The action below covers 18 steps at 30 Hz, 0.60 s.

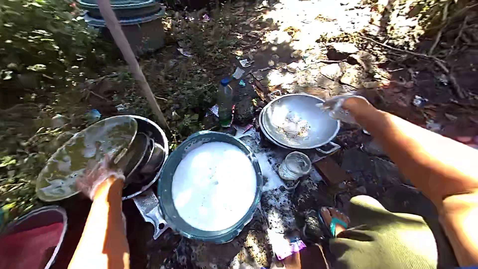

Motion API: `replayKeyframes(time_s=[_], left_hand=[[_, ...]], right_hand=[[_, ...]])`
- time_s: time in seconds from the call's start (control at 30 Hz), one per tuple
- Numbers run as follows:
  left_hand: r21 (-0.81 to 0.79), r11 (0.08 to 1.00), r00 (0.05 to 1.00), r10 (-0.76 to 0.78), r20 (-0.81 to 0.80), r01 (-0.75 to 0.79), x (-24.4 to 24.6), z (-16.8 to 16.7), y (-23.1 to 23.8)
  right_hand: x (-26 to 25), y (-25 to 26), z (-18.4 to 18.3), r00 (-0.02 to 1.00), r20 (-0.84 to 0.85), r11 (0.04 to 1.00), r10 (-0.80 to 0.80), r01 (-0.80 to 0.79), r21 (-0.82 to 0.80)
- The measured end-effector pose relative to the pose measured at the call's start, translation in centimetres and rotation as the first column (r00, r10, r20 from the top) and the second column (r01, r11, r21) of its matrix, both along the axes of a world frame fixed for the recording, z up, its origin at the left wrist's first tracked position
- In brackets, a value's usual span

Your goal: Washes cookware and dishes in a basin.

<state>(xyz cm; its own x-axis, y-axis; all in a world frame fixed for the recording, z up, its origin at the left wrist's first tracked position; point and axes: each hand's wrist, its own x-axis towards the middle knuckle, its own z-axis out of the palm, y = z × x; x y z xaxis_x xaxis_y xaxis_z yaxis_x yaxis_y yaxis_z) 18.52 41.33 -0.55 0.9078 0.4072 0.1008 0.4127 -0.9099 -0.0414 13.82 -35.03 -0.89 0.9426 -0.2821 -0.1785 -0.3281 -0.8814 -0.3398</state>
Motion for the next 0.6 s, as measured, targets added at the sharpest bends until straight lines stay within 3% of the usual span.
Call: replayKeyframes(time_s=[0.07, 0.13, 0.23, 0.33, 0.4, 0.43, 0.53, 0.6], left_hand=[[-0.004, 0.998, 0.998, 0.060, 0.033, -0.060, -0.5, 0.1, -1.5], [0.048, 0.992, 0.991, 0.111, 0.077, -0.115, -1.1, 0.1, -1.9], [0.033, 0.984, 0.979, 0.168, 0.119, -0.173, -1.5, -1.3, -0.7], [-0.051, 0.976, 0.966, 0.215, 0.143, -0.210, -3.3, 1.3, -6.1], [-0.062, 0.982, 0.943, 0.191, 0.272, -0.181, -4.2, 2.9, -10.7], [-0.064, 0.989, 0.935, 0.147, 0.322, -0.134, -4.7, 3.3, -13.0], [-0.057, 0.996, 0.931, -0.045, 0.361, 0.070, -5.2, 3.3, -18.8], [-0.067, 0.976, 0.921, -0.173, 0.349, 0.209, -4.9, 2.8, -22.5]], right_hand=[[-2.0, -4.7, -3.1, 0.982, -0.104, 0.987, -0.160, 0.161, -0.003], [-3.2, -7.8, -4.7, 0.897, -0.273, 0.931, -0.348, 0.365, 0.012], [-4.4, -11.2, -8.0, 0.742, -0.331, 0.729, -0.583, 0.658, 0.189], [-2.3, -14.9, -13.8, 0.738, -0.381, 0.630, -0.557, 0.675, 0.384], [1.0, -16.8, -19.2, 0.740, -0.360, 0.646, -0.567, 0.672, 0.363], [2.3, -16.4, -20.2, 0.753, -0.395, 0.643, -0.526, 0.656, 0.394], [2.6, -13.3, -17.5, 0.723, -0.476, 0.698, -0.501, 0.663, 0.272], [2.8, -12.9, -17.2, 0.735, -0.444, 0.732, -0.512, 0.644, 0.222]])
